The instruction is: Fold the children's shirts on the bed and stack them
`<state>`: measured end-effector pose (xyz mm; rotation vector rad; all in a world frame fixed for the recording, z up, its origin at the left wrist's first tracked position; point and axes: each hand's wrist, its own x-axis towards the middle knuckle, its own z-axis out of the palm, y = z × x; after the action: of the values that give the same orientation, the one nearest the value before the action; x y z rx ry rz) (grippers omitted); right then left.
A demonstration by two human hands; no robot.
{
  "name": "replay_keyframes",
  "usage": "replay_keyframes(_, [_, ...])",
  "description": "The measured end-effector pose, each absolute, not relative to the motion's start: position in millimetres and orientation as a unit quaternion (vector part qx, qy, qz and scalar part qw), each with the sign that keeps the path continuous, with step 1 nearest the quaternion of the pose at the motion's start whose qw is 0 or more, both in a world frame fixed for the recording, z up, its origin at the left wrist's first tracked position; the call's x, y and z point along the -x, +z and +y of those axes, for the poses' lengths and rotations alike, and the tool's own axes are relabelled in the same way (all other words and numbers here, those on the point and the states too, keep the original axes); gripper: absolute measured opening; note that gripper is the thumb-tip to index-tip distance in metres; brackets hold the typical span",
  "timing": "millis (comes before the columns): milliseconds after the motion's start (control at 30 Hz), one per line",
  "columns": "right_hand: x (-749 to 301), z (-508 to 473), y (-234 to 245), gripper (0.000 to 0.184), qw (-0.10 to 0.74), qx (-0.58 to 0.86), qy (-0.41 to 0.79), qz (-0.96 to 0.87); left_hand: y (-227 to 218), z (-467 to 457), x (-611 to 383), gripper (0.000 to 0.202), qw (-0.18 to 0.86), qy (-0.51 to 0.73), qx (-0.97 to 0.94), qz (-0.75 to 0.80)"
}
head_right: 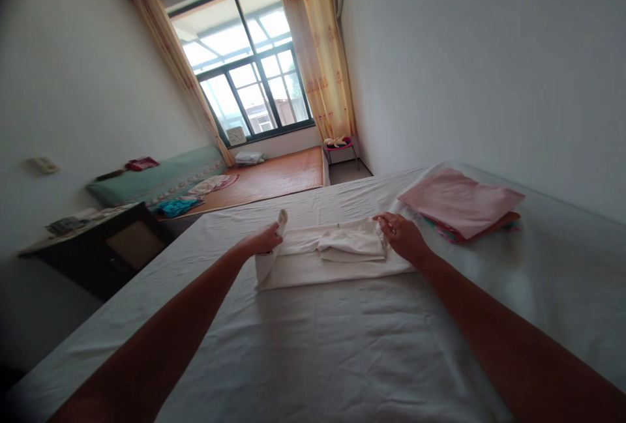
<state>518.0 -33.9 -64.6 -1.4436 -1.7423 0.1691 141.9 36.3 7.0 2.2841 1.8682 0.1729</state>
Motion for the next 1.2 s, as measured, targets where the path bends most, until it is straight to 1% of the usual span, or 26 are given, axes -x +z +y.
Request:
replay_keyframes(133, [-522, -32, -70, 0.035, 0.406, 0.569, 0.061, -0.713, -4, 33, -187, 0.035, 0.191, 0.002, -0.745, 0.639])
replay_keyframes(267, [-528, -28, -77, 0.03, 0.405, 0.561, 0.061, -0.72, -14, 28, -210, 0.038, 0.268, -0.012, -0.717, 0.643])
replay_keyframes(333, [-531, -26, -79, 0.028, 0.409, 0.556, 0.065, -0.721, -18, 28, -211, 0.044, 0.307, -0.016, -0.704, 0.64])
replay_keyframes(400, [-533, -25, -80, 0.027, 0.408, 0.553, 0.068, -0.723, -19, 29, -204, 0.053, 0.328, 0.033, -0.693, 0.642])
replay_keyframes(467, [-533, -26, -80, 0.027, 0.406, 0.553, 0.072, -0.724, -19, 30, -187, 0.057, 0.312, 0.116, -0.678, 0.656])
replay_keyframes(533, [-532, -27, -78, 0.026, 0.409, 0.549, 0.072, -0.726, -19, 30, -165, 0.056, 0.273, 0.175, -0.661, 0.677])
replay_keyframes(600, [-530, -28, -76, 0.026, 0.417, 0.544, 0.069, -0.725, -21, 28, -144, 0.053, 0.25, 0.179, -0.647, 0.698])
replay_keyframes(667, [-529, -28, -74, 0.026, 0.422, 0.543, 0.068, -0.722, -24, 23, -130, 0.054, 0.253, 0.179, -0.635, 0.708])
replay_keyframes(833, [-529, -30, -73, 0.026, 0.42, 0.556, 0.076, -0.713, -32, 13, -132, 0.053, 0.305, 0.19, -0.625, 0.693])
replay_keyframes(900, [-530, -30, -73, 0.026, 0.419, 0.566, 0.081, -0.705, -32, 12, -137, 0.049, 0.359, 0.213, -0.618, 0.666])
replay_keyframes(1000, [-533, -31, -72, 0.026, 0.423, 0.568, 0.085, -0.701, -29, 12, -133, 0.039, 0.469, 0.285, -0.566, 0.615])
replay_keyframes(1033, [-534, -30, -72, 0.026, 0.424, 0.565, 0.086, -0.702, -26, 13, -128, 0.036, 0.49, 0.309, -0.546, 0.606])
replay_keyframes(1100, [-535, -30, -72, 0.026, 0.426, 0.562, 0.087, -0.704, -17, 16, -110, 0.031, 0.491, 0.338, -0.518, 0.613])
replay_keyframes(1200, [-535, -29, -72, 0.026, 0.425, 0.567, 0.095, -0.699, 4, 19, -75, 0.034, 0.453, 0.342, -0.51, 0.647])
